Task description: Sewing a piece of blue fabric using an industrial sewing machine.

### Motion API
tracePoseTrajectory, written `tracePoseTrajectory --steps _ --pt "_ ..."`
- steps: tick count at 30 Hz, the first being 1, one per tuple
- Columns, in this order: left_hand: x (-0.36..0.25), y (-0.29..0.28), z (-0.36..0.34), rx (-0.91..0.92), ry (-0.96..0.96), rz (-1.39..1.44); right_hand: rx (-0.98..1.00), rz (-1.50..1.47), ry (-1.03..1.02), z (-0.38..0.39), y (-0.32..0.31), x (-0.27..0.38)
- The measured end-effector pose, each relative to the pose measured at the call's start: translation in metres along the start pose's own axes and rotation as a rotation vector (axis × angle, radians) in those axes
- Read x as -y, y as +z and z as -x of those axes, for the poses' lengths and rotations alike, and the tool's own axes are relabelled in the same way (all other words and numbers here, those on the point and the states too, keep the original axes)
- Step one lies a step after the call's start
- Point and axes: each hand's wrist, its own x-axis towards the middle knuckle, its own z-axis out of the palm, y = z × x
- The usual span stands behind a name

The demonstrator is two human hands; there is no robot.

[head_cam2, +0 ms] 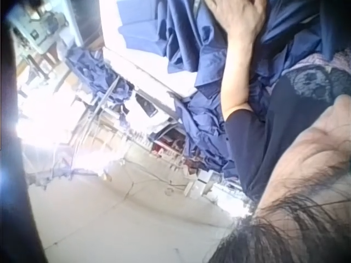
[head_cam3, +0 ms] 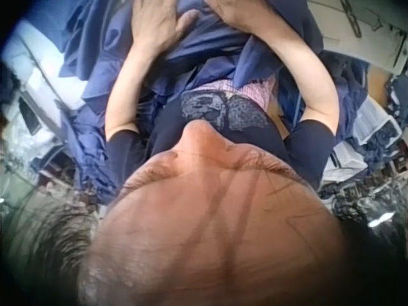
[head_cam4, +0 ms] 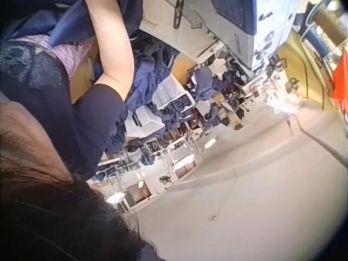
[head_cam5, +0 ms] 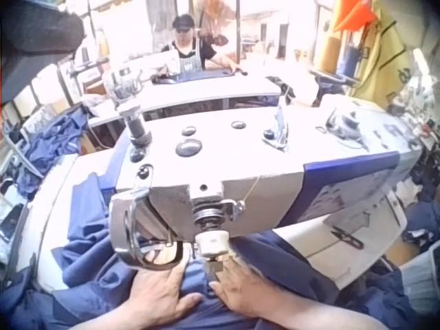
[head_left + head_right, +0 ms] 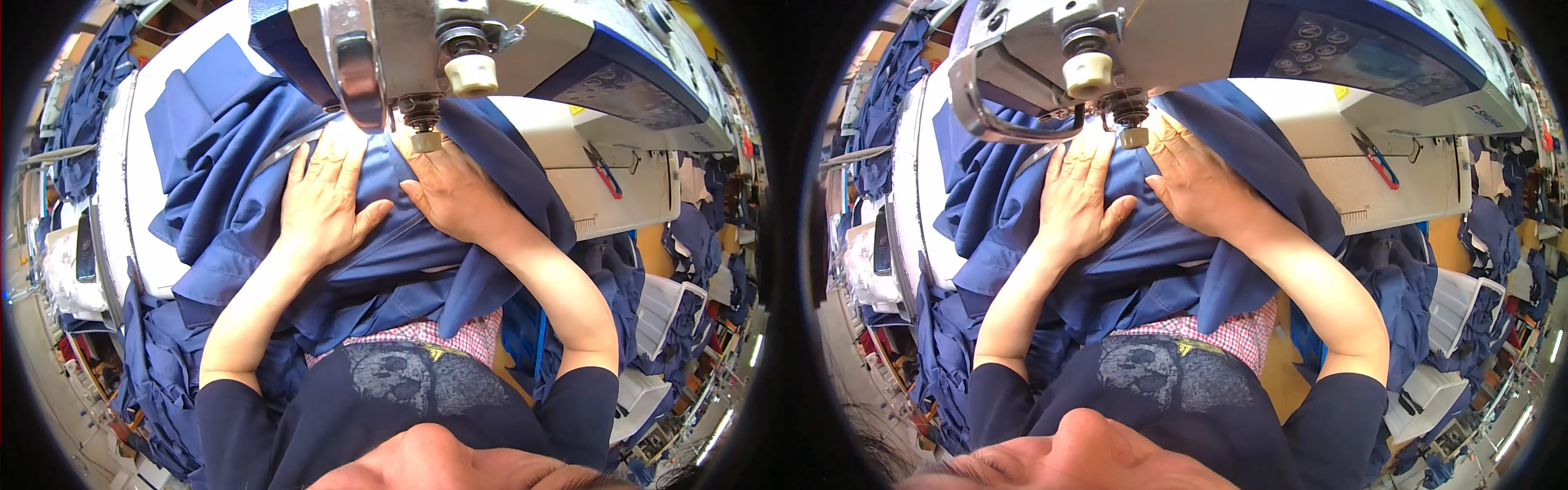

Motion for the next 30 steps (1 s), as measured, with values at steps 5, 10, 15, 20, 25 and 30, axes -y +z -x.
tracePoseTrajectory --steps 5,10,15,20,25,30 --pt "-0.007 -0.003 -0.001 0.008 -0.025 0.009 0.041 -0.018 -0.005 -0.001 -0.006 -0.003" --pt "-0.009 -0.005 -0.003 0.016 -0.029 -0.005 0.131 -0.09 0.004 -0.004 -0.009 -0.01" --pt "-0.014 -0.006 -0.006 0.08 -0.061 -0.031 0.14 -0.097 -0.008 -0.005 -0.01 -0.018" --pt "-0.011 -0.006 -0.006 0.046 -0.037 -0.057 0.179 -0.124 0.016 -0.005 -0.013 -0.018" --pt "-0.009 -0.007 -0.007 -0.011 -0.012 -0.021 0.246 -0.131 -0.004 -0.007 -0.019 -0.019" --pt "-0.008 -0.008 -0.009 0.011 -0.037 0.004 0.257 -0.096 0.012 -0.007 -0.02 -0.016"
